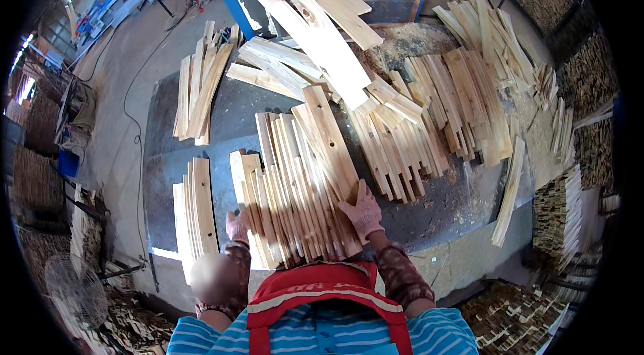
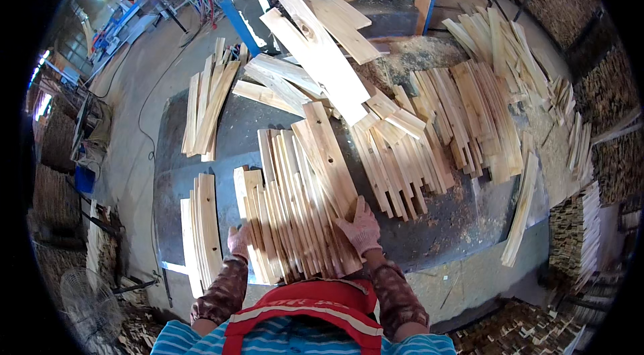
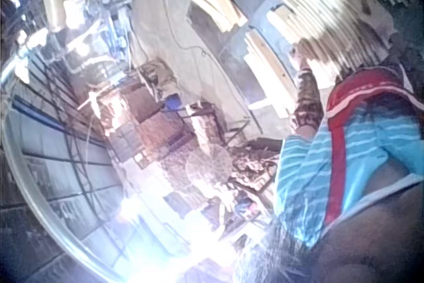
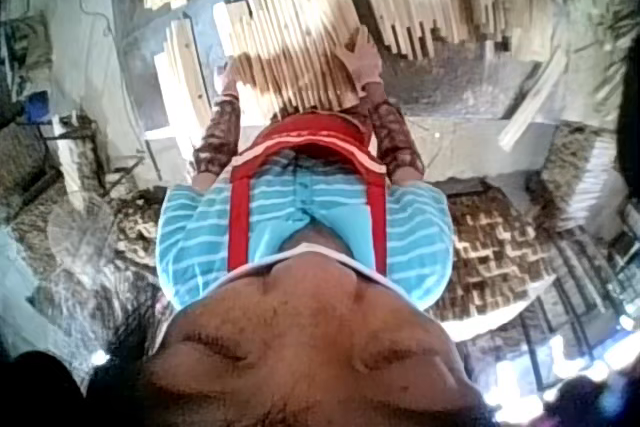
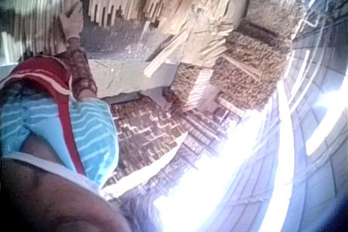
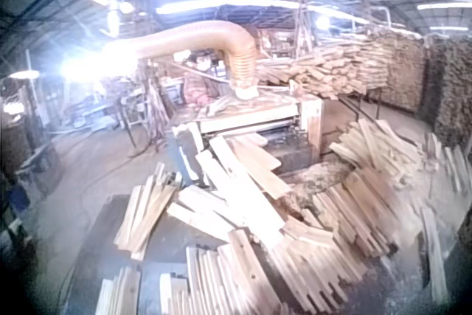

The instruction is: The person sorts and stacks small wooden planks in a workshop. They pick up planks from a metal table, align them, and place them into a blue bucket or onto a large stack on a metal rack. The person wears gloves and an apron while handling the wood.

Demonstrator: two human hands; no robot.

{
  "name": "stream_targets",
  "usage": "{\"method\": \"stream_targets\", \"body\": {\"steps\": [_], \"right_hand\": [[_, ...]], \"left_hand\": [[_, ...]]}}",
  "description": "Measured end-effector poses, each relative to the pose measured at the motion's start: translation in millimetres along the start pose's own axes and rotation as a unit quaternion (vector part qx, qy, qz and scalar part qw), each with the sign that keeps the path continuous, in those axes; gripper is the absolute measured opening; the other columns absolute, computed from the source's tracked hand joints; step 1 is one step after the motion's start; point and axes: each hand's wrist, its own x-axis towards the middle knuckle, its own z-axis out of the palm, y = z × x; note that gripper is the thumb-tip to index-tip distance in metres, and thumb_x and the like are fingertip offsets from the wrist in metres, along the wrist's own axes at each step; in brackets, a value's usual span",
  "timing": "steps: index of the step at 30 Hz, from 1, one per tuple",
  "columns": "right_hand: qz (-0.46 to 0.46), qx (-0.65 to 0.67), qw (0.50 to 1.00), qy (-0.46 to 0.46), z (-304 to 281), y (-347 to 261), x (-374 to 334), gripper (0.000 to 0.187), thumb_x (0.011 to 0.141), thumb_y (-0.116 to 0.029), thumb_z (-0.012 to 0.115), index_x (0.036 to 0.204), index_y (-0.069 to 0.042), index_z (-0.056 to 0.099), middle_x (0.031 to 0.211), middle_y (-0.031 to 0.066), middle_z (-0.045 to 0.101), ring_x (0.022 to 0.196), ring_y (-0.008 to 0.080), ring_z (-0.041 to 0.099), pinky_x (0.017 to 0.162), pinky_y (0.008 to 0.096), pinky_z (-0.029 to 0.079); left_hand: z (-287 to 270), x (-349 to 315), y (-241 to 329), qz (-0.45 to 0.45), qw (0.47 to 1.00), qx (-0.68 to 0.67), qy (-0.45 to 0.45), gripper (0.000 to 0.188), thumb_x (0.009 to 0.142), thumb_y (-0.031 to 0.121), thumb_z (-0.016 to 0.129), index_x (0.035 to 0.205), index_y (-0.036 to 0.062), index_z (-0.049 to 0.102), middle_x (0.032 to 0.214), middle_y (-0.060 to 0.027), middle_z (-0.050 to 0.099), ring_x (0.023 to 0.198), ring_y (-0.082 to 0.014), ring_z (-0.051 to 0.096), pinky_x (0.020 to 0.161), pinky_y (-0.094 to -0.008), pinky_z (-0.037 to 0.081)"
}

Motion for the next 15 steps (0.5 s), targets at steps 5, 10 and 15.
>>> {"method": "stream_targets", "body": {"steps": [5,10,15], "right_hand": [[0.091,0.046,0.992,-0.069,5,5,31,0.104,0.079,-0.054,0.072,0.155,-0.002,0.023,0.140,0.0293,0.050,0.125,0.0430,0.053,0.102,0.0456,0.047],[0.072,0.212,0.966,-0.129,35,-23,-10,0.094,0.082,-0.047,0.071,0.152,0.001,0.031,0.136,0.0303,0.055,0.127,0.0421,0.053,0.103,0.0445,0.045],[0.118,0.388,0.910,-0.092,121,19,-76,0.084,0.088,-0.044,0.068,0.152,-0.003,0.034,0.135,0.0272,0.058,0.128,0.0384,0.055,0.103,0.0394,0.046]], "left_hand": [[35,-48,-3,-0.002,0.997,0.069,0.018,0.048,0.088,0.044,0.069,0.122,0.0114,0.059,0.102,-0.0118,0.068,0.095,-0.0261,0.064,0.084,-0.0405,0.049],[-6,-26,-22,-0.128,0.948,-0.276,-0.093,0.060,0.090,0.051,0.066,0.121,-0.0001,0.058,0.109,-0.0142,0.068,0.095,-0.0286,0.067,0.083,-0.0435,0.055],[3,-66,44,-0.163,0.973,-0.118,-0.115,0.081,0.079,0.047,0.084,0.131,-0.0076,0.055,0.116,-0.0148,0.067,0.103,-0.0252,0.065,0.086,-0.0387,0.055]]}}
